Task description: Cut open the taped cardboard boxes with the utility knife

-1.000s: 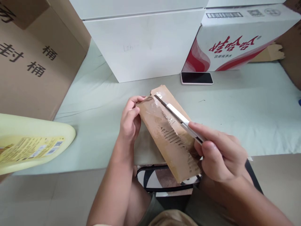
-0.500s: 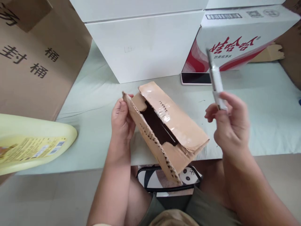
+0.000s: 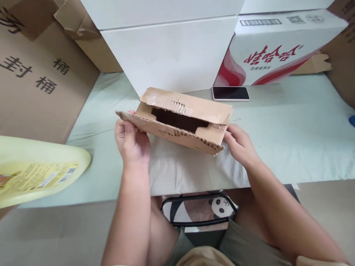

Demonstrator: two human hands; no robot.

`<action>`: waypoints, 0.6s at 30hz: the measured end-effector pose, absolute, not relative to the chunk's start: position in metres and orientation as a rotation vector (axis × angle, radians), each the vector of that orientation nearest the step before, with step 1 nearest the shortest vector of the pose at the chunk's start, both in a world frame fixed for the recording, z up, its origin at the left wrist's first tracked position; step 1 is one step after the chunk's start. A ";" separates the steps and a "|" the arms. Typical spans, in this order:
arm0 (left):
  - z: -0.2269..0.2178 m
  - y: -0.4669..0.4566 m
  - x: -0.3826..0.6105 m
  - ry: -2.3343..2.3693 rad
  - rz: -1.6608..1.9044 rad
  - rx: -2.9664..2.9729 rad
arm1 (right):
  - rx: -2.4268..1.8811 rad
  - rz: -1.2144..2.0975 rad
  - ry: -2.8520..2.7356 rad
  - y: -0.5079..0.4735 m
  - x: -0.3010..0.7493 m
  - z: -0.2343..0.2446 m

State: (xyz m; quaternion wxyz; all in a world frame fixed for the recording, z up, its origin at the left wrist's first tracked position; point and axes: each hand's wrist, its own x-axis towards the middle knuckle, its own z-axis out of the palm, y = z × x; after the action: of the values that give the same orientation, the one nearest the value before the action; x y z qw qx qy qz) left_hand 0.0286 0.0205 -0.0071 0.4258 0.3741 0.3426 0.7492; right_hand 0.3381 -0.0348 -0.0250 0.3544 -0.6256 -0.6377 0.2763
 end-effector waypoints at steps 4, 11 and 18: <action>-0.001 0.014 0.033 0.834 1.763 1.015 | -1.246 1.104 -1.479 -0.041 0.326 -0.015; 0.015 0.002 0.035 0.742 1.552 1.102 | -1.130 1.295 -1.335 -0.047 0.325 -0.023; 0.008 0.002 0.028 0.863 1.426 0.975 | -1.183 0.856 -1.443 -0.051 0.337 -0.021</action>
State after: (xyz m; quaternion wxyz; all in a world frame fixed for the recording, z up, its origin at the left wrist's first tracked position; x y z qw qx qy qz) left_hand 0.0282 0.0022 0.0083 0.5691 0.4150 0.3675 0.6073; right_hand 0.3369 -0.0511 -0.0211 0.5178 -0.4929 -0.6013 0.3569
